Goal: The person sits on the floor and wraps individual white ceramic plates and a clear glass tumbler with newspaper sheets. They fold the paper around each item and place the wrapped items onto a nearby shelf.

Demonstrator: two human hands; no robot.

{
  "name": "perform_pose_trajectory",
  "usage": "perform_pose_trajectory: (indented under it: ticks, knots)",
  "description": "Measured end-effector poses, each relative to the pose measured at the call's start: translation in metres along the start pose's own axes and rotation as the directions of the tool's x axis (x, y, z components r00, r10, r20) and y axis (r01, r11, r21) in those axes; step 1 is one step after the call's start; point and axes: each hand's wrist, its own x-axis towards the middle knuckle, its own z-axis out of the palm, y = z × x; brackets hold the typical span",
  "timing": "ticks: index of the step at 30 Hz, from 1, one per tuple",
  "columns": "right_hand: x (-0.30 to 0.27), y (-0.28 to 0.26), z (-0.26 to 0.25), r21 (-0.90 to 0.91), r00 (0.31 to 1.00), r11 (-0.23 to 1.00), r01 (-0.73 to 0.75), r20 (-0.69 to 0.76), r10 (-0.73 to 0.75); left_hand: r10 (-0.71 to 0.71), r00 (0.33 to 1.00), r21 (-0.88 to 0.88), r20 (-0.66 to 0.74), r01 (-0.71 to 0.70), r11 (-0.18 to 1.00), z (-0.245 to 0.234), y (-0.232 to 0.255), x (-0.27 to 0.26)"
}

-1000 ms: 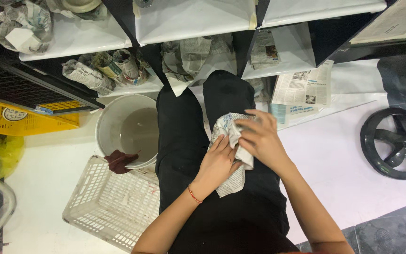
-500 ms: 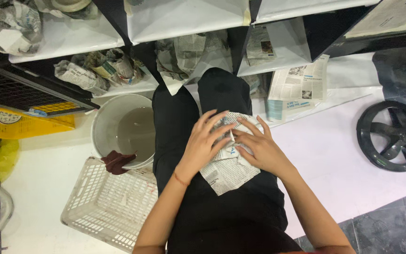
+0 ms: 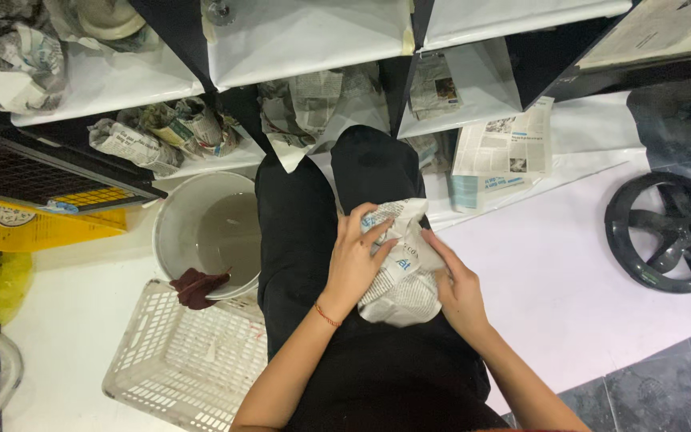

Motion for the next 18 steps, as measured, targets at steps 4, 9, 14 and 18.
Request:
perform_pose_trajectory:
  ticks: [4,9,14,18]
  knots:
    - [0.005,-0.009,0.009,0.0,0.907,0.91,-0.415,-0.085,0.414,-0.066,0.998,0.052,-0.022,0.067,0.996,0.008,0.006,-0.008]
    - [0.005,0.004,0.029,-0.251,0.95,0.92,0.302,0.005,-0.311,-0.089,0.996,0.045,0.026,0.087,0.995,0.014,0.005,-0.013]
    - [0.012,0.003,0.024,-0.456,0.881,0.754,0.472,0.28,-0.382,0.102,0.994,-0.136,0.05,-0.094,0.986,-0.007,-0.004,-0.012]
    - [0.015,-0.002,0.018,-0.466,0.825,0.693,0.55,0.431,-0.365,-0.205,0.95,-0.273,0.236,0.267,0.924,-0.02,-0.009,-0.006]
